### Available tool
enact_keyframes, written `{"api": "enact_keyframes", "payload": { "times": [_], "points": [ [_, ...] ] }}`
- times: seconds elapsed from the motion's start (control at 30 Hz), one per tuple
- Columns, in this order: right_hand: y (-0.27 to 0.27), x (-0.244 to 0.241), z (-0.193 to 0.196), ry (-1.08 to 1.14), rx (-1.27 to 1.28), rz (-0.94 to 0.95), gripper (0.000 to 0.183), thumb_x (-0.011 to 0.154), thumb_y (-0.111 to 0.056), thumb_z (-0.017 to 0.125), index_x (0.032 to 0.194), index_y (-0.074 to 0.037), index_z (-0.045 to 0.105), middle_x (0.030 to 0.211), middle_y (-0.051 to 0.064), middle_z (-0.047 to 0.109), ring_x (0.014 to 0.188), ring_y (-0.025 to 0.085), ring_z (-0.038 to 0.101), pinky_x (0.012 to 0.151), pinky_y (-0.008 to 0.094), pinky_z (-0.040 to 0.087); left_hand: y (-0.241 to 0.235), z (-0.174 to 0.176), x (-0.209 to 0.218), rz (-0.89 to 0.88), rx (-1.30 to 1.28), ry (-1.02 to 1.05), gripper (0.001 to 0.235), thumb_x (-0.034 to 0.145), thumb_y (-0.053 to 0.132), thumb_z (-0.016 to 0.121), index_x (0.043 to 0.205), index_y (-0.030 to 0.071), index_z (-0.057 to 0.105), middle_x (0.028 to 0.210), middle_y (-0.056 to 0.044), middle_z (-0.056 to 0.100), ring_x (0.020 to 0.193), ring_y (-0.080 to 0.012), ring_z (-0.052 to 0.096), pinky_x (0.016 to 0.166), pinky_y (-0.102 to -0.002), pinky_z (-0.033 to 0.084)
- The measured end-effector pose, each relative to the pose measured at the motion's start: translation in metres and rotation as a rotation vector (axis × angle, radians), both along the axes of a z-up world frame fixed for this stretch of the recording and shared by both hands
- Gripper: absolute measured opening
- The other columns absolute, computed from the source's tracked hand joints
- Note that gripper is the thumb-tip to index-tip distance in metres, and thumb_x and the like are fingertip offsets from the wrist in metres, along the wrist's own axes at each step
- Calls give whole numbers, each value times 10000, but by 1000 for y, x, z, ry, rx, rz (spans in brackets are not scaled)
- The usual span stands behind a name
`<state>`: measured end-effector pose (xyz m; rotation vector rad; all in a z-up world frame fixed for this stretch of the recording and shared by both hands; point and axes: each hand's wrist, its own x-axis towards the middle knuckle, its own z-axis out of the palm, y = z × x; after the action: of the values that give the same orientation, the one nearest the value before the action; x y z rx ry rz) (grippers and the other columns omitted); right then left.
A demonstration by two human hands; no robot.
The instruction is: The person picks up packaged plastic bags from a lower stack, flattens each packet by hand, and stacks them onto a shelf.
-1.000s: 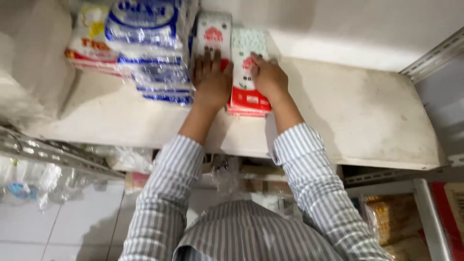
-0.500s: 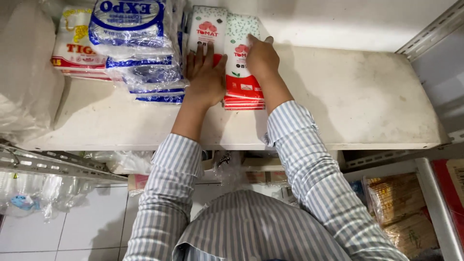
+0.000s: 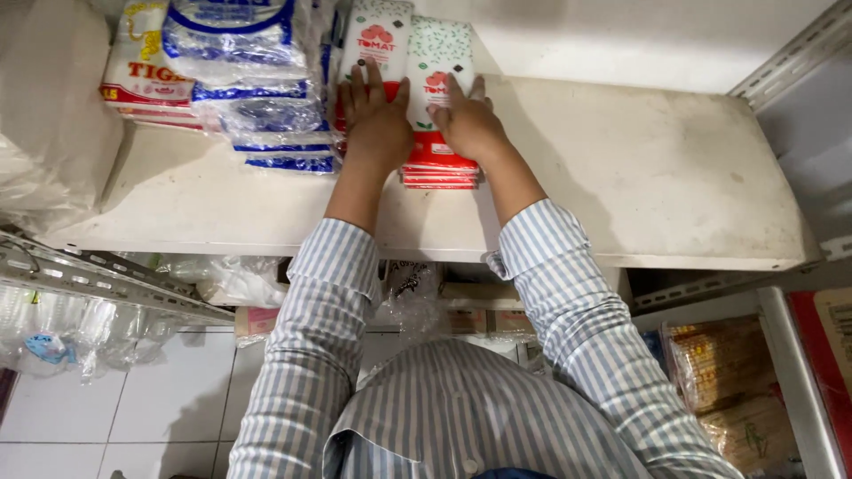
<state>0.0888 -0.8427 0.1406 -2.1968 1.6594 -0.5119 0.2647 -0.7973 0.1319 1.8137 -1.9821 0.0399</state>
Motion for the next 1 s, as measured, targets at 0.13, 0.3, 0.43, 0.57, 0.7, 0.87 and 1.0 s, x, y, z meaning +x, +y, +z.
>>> {"api": "enact_keyframes", "payload": {
  "times": [0.13,0.3,0.43,0.57,0.7,0.87,1.0],
  "points": [
    [26,-13,16,28,25,107,785,994,-523,544,1620,-142,264,1640,351,38,1477,543,205,1184,463,331,-2,10,-1,24,58,13,673,894,182,572,1551,146,430,1654,-291,44,1520,-505,-9,1221,-601,-12],
    [83,-47,29,-63,-34,250,762,1000,-503,580,1595,-122,296,1662,279,75,1537,451,119,1207,457,241,23,16,-7,-55,-222,51,617,950,105,541,1555,10,470,1681,-310,143,1524,-569,61,1232,-637,75],
    [115,-90,25,-322,-128,481,641,1048,-382,572,1590,-99,377,1684,252,261,1560,381,232,1241,463,264,92,22,-33,-192,-314,423,524,984,78,552,1503,8,528,1666,-277,291,1539,-493,208,1259,-553,215],
    [137,-118,5,-660,-35,645,560,1074,-322,540,1564,-72,439,1581,215,490,1463,292,462,1195,416,390,161,19,-68,-157,-284,820,448,1016,129,568,1451,23,566,1488,-215,567,1420,-342,508,1181,-437,400],
    [163,-128,-12,-889,172,712,466,1059,-209,580,1479,-18,511,1336,121,652,1185,174,620,1031,328,516,214,12,-91,-59,-265,896,346,1027,140,583,1350,25,628,1310,-147,703,1167,-235,668,959,-337,524],
    [194,-142,-29,-975,268,766,306,1038,-66,623,1331,20,623,1112,70,706,983,100,643,918,267,551,276,-20,-115,29,-200,1168,304,1027,109,586,1311,14,639,1218,-75,720,1073,-130,662,908,-281,533],
    [214,-139,-48,-1003,498,791,288,1020,-43,617,1299,23,641,1091,71,702,958,95,645,877,258,562,338,-48,-136,306,-171,1122,325,1006,102,595,1314,26,665,1163,-52,749,955,-145,633,851,-294,519]
  ]
}}
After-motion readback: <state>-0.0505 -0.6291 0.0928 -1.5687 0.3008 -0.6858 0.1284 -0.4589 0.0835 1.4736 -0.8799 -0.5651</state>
